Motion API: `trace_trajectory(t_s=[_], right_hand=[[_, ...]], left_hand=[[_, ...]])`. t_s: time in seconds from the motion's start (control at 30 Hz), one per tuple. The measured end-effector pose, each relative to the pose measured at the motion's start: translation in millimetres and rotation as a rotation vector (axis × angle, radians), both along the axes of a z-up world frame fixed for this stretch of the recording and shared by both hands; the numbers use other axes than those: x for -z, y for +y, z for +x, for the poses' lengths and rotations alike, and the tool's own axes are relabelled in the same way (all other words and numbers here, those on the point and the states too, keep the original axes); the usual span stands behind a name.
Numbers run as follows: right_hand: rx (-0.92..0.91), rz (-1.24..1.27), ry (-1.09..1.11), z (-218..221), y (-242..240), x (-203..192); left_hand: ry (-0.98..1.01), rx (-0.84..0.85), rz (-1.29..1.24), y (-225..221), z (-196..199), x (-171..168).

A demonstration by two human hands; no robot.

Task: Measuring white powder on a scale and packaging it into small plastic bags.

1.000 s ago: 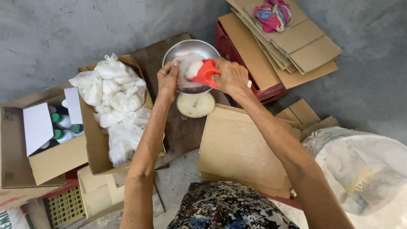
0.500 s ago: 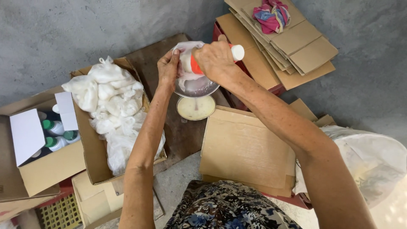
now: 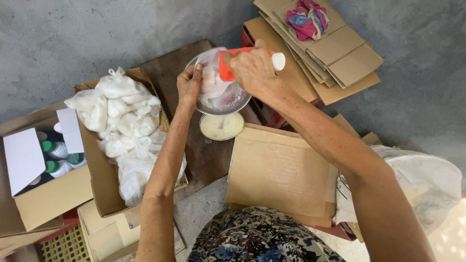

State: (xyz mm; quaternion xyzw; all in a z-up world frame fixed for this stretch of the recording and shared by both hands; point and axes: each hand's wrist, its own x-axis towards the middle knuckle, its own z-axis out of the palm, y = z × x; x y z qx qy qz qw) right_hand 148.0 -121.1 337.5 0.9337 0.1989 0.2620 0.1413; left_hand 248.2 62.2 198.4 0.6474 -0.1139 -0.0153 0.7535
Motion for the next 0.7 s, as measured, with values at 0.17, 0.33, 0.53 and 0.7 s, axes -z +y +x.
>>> trace_trajectory(t_s=[0.17, 0.33, 0.53, 0.7], right_hand=[[0.041, -0.027, 0.02, 3, -6, 15], [-0.004, 0.125, 0.015, -8, -14, 13], [0.017, 0.181, -0.055, -27, -22, 31], [-0.022, 0.147, -0.197, -41, -24, 27]], left_hand=[[-0.019, -0.002, 0.034, 0, -2, -4], [-0.017, -0.019, 0.018, 2, 3, 9], [-0.008, -0.032, 0.029, 0, -5, -4], [0.0, -0.026, 0.021, -1, -2, 6]])
